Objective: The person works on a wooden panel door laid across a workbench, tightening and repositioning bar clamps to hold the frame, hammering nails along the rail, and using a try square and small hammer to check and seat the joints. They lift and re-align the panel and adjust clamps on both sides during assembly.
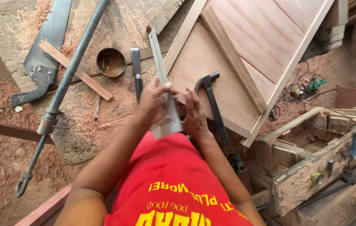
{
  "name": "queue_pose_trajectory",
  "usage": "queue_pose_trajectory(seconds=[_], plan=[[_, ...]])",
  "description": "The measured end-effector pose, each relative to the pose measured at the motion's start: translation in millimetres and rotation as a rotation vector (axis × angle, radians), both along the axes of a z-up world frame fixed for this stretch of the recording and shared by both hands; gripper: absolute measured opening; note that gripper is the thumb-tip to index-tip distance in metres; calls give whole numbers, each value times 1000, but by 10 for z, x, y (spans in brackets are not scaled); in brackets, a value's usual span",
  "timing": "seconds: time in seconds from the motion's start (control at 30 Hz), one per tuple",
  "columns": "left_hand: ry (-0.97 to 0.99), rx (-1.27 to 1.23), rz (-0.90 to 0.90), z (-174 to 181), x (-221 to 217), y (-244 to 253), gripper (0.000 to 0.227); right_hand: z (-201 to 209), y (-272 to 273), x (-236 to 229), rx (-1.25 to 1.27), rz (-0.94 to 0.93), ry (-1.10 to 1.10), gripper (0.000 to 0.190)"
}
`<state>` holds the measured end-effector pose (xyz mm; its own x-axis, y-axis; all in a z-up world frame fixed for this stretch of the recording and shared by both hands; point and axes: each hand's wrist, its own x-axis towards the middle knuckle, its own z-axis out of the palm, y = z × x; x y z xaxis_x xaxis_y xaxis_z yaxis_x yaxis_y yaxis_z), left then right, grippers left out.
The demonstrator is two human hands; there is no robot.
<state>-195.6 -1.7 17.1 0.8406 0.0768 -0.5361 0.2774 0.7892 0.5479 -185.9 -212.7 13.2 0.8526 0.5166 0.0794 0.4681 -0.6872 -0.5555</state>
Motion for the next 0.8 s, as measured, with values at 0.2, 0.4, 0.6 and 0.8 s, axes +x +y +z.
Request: queue_pose_trajectory(seconds=[0.2, 0.4, 0.6, 0.8], plan=[[-117, -576, -51, 15, 42, -504, 31, -709, -408, -193, 484, -89, -53, 73], [-318, -107, -555, -348, 45, -694, 33, 239, 46, 17, 435, -15, -663, 90], [-126, 953, -503, -734, -2, -99, 42, 27, -106, 397, 358, -98, 45, 17], [433, 1869, -426, -1687, -908, 940, 76, -184, 6, 1104, 508, -363, 87, 25]])
